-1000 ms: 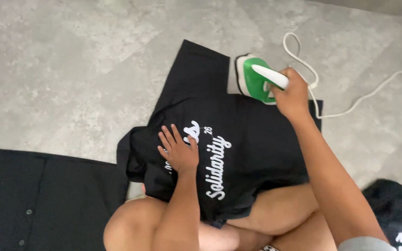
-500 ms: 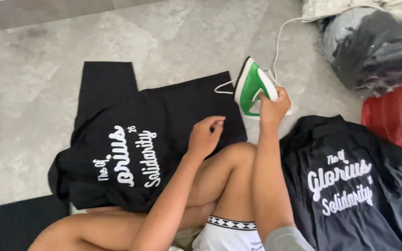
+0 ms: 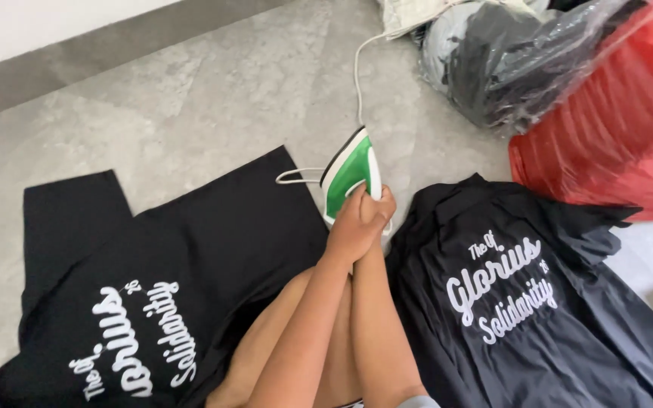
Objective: The person is sitting on the floor, smoothing out black printed shirts and using a steam iron to press them.
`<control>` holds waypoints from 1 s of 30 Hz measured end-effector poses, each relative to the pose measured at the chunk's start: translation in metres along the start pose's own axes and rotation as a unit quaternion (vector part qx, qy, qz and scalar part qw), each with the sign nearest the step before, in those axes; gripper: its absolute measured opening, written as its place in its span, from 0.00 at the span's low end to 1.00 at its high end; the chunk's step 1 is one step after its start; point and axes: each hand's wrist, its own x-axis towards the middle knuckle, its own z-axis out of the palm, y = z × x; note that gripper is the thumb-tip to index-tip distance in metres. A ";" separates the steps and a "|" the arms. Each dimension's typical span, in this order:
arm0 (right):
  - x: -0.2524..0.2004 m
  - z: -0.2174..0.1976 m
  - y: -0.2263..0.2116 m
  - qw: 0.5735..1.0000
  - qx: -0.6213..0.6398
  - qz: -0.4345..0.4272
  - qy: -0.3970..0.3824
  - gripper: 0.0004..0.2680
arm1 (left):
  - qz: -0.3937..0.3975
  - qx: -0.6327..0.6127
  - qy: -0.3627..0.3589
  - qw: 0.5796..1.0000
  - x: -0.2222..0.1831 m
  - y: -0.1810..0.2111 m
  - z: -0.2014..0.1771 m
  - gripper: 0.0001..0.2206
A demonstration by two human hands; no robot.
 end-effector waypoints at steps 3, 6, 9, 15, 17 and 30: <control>0.006 0.000 0.019 1.000 -0.005 0.026 -0.004 0.04 | -0.022 0.014 -0.039 0.999 0.001 0.006 -0.006 0.35; 0.008 0.012 0.026 0.998 -0.006 0.052 -0.025 0.04 | -0.032 0.048 -0.050 0.997 -0.003 0.009 -0.010 0.35; -0.013 0.000 -0.026 0.999 -0.002 0.022 -0.026 0.02 | -0.029 0.093 -0.075 0.992 -0.007 0.018 -0.015 0.36; 0.029 0.018 0.035 0.998 0.031 -0.012 -0.046 0.04 | -0.031 0.089 -0.103 0.990 0.001 0.009 -0.017 0.35; 0.025 0.021 0.034 0.998 0.051 -0.020 -0.028 0.04 | -0.026 0.093 -0.109 0.989 0.005 0.002 -0.016 0.35; 0.024 0.039 0.065 0.999 0.023 -0.012 0.039 0.10 | -0.054 0.105 -0.115 0.986 0.033 -0.037 -0.008 0.31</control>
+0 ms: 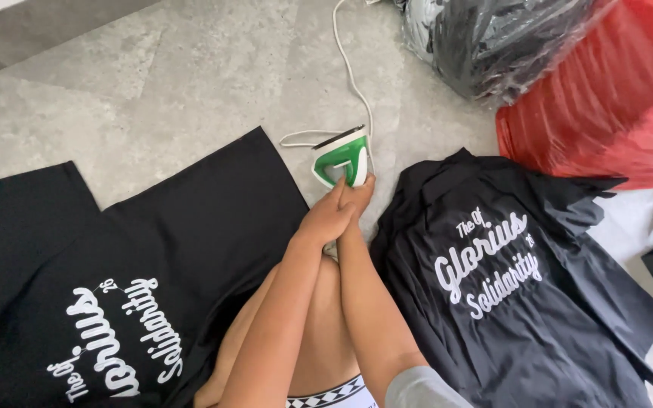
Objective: The person is sitting on the floor, smoothing out black printed shirts and using a steam iron to press them.
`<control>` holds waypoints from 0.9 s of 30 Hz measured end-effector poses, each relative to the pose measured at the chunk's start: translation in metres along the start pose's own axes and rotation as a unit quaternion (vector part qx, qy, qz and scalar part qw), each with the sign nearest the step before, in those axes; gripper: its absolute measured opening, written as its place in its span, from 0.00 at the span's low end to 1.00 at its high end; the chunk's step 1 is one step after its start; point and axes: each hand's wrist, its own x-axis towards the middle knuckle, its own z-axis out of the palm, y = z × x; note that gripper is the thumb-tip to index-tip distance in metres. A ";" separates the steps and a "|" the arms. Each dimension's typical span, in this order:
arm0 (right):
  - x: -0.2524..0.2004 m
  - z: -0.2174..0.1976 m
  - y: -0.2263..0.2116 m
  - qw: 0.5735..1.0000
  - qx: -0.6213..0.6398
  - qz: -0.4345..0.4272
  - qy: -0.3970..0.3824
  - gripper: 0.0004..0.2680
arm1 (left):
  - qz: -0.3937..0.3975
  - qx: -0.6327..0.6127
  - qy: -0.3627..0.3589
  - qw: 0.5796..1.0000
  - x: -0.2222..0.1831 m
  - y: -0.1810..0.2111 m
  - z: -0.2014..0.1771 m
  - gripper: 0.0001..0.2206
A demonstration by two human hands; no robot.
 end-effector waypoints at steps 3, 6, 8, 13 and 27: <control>-0.002 -0.011 0.008 1.000 -0.017 0.002 -0.010 0.20 | -0.012 0.005 -0.019 1.000 -0.008 0.002 0.005 0.32; -0.010 -0.021 0.016 0.999 -0.036 0.005 -0.025 0.30 | 0.005 -0.021 -0.003 1.000 -0.064 0.050 -0.013 0.32; -0.042 -0.050 -0.045 0.996 0.007 -0.075 -0.038 0.26 | 0.026 -0.065 0.036 0.997 -0.030 0.010 0.000 0.31; -0.102 -0.069 -0.101 0.915 -0.003 -0.389 -0.105 0.23 | 0.135 -0.257 0.239 0.927 -0.067 -0.044 -0.017 0.18; -0.280 -0.060 -0.112 0.336 -0.513 -0.468 -0.636 0.21 | -0.202 0.310 0.008 0.929 -0.322 -0.202 -0.086 0.34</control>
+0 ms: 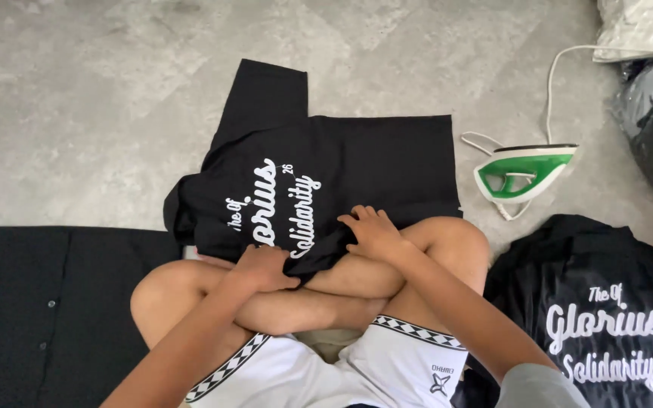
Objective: The person is sitting on the floor, smoothing out black printed shirts and using a steam iron to press them.
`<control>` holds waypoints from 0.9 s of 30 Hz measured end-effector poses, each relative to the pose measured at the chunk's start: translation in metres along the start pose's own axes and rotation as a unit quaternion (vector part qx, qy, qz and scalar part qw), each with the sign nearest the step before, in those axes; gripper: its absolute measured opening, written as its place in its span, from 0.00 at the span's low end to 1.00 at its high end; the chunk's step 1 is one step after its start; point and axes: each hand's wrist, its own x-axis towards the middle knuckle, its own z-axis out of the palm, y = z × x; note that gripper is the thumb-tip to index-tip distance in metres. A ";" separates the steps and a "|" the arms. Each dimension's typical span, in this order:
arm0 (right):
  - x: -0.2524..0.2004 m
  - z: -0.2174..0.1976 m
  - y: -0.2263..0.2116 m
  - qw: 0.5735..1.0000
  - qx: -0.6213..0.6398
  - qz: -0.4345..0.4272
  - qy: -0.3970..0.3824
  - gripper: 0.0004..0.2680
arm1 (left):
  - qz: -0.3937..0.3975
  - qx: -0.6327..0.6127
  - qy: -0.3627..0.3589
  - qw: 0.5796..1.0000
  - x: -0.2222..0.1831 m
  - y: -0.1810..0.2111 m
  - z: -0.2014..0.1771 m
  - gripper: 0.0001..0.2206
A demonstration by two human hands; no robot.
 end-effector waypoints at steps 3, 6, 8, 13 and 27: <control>0.018 0.028 0.010 0.996 -0.079 -0.002 0.034 0.13 | 0.026 -0.039 0.143 0.989 0.024 -0.003 0.023 0.20; 0.037 0.061 0.035 0.993 0.013 0.023 0.111 0.11 | 0.032 -0.052 0.250 0.966 0.029 -0.013 0.011 0.17; 0.017 0.048 0.038 0.974 0.057 0.045 0.213 0.09 | 0.023 -0.086 0.311 0.946 0.027 -0.021 0.007 0.15; -0.014 0.033 0.034 0.892 0.117 0.104 0.424 0.04 | 0.055 -0.096 0.471 0.875 0.001 -0.003 -0.001 0.21; -0.029 0.026 -0.010 0.878 0.082 0.042 0.470 0.08 | 0.002 -0.271 0.486 0.831 -0.019 0.026 -0.020 0.15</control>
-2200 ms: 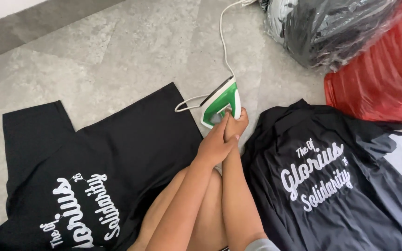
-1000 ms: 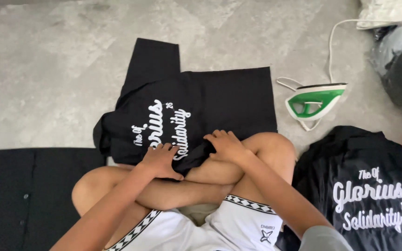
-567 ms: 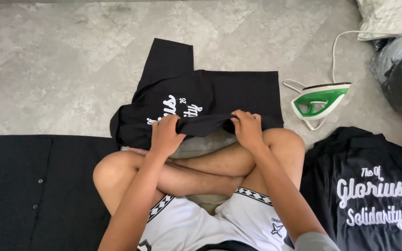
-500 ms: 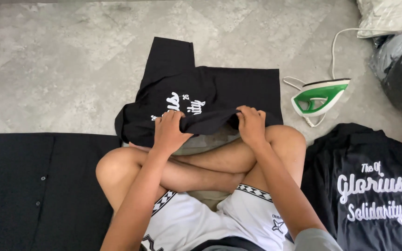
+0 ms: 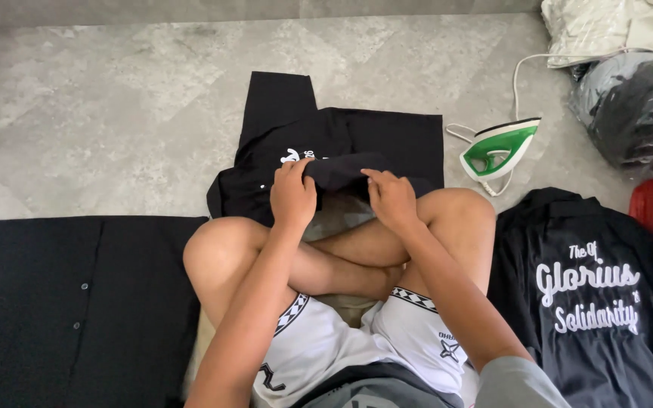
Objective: The person is sitting on the floor, smoothing out black printed shirts and using a steam iron to press them.
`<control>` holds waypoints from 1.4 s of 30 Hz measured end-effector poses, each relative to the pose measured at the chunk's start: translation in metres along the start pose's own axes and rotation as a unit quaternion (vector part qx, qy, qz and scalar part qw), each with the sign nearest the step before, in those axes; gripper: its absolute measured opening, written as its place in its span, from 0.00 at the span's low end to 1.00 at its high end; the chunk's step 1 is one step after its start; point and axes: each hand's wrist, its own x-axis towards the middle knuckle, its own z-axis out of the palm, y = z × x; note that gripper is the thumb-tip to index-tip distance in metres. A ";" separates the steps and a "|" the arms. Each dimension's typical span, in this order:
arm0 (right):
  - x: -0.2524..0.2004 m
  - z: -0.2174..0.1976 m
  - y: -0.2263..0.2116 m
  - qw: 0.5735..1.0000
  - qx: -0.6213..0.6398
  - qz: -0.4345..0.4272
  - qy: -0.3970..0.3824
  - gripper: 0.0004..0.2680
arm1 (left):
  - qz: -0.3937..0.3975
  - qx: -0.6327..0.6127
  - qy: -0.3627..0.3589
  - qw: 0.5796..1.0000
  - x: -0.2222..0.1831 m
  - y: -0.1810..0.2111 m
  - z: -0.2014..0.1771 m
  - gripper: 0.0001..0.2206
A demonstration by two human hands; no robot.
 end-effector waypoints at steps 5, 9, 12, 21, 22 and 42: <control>0.006 -0.034 -0.057 0.974 0.064 0.067 -0.205 0.22 | 0.017 0.048 -0.005 0.999 0.011 0.007 0.025 0.10; 0.011 -0.006 -0.056 0.954 0.039 0.172 -0.241 0.28 | 0.060 0.108 -0.050 0.991 0.015 0.019 0.036 0.08; 0.013 0.027 -0.051 0.935 0.095 0.261 -0.219 0.25 | 0.067 0.065 -0.073 0.993 0.015 0.017 0.030 0.09; 0.019 0.057 0.004 0.900 0.323 0.277 0.093 0.16 | 0.029 0.002 -0.047 0.998 0.024 0.010 0.019 0.11; 0.021 0.046 0.005 0.900 0.322 0.280 0.090 0.16 | 0.026 0.002 -0.050 0.998 0.022 0.015 0.013 0.11; 0.039 0.031 0.046 0.727 0.476 0.443 0.221 0.13 | -0.026 -0.027 0.098 0.994 0.040 -0.027 0.003 0.06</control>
